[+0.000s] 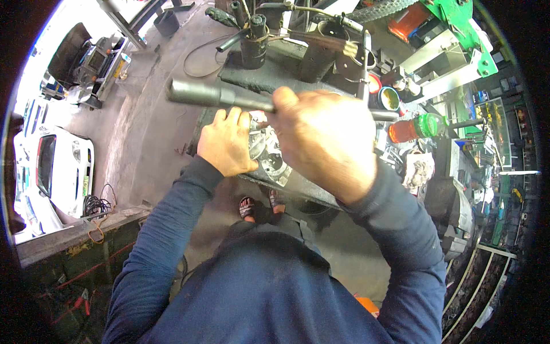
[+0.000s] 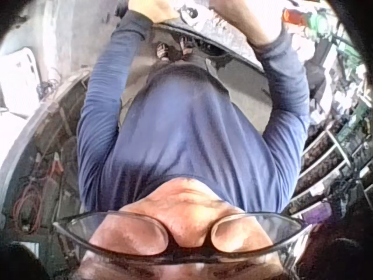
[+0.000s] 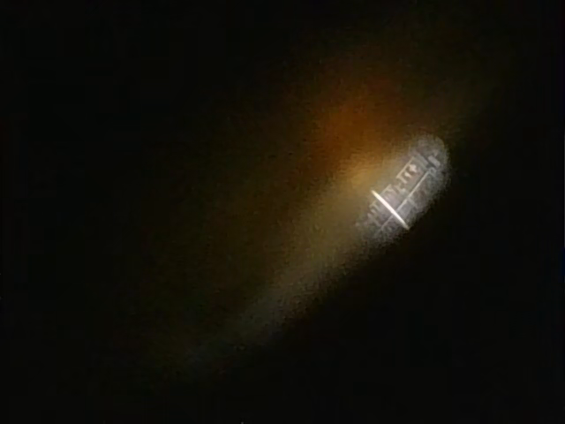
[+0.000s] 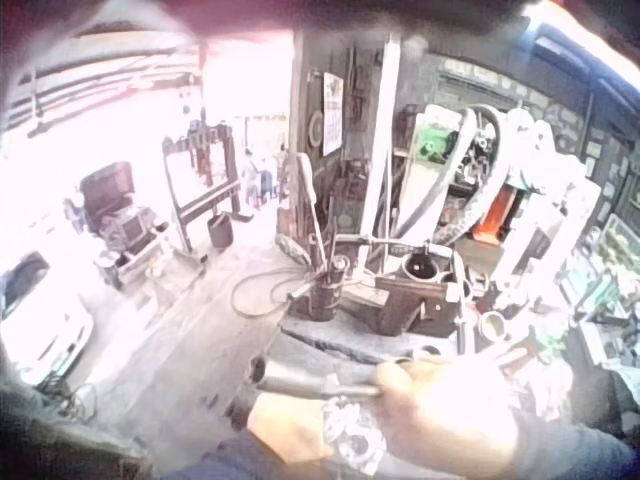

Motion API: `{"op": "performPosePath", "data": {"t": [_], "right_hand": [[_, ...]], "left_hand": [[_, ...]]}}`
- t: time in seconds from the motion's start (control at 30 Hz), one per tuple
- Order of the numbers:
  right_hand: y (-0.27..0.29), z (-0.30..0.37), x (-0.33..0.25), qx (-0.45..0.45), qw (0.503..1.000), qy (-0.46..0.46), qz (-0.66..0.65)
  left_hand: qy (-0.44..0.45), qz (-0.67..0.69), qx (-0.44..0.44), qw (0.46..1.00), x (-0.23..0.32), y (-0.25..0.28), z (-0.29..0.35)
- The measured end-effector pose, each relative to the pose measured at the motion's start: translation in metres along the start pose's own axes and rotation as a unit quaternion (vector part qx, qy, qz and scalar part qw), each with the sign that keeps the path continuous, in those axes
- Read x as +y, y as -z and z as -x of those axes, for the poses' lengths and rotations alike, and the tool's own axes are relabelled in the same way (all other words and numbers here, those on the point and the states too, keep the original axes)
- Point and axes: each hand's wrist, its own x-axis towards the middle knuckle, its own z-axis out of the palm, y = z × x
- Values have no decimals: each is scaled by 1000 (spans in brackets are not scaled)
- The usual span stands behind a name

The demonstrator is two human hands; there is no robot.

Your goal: The person assembles a mechanical component on a cluttered workbench. They handle small metal parts, apply lubricant from a bottle, and use a hammer to tap pieces into place. The person repeatedly picks up, aligns, and secures parts within a cylindrical housing.

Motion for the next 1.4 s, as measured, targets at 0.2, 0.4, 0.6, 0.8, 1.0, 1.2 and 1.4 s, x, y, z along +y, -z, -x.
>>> {"op": "performPosePath", "data": {"t": [0.2, 0.4, 0.6, 0.8, 1.0, 1.2, 1.4], "right_hand": [[-2, -4, 5, -22, 998, 31, 47], [-25, -13, 26, -48, 995, 76, 35], [-5, -17, 29, -40, 995, 91, 31], [-18, -25, 36, -67, 984, 167, -1], [-8, -65, 45, -39, 918, 395, 16], [-31, -28, 24, 15, 981, 183, 67], [-49, -21, -15, 118, 982, -1, 149]], "left_hand": [[1, -7, 14, 1000, 1, 1, -4], [30, 19, -53, 998, 4, 8, -10], [24, 10, -28, 999, 1, 2, -7], [12, 10, 0, 1000, 2, -1, -6], [-1, -9, -43, 999, 1, 7, -9], [0, -25, 2, 1000, 4, 0, -5], [31, 20, 1, 999, 6, 0, -4]]}}
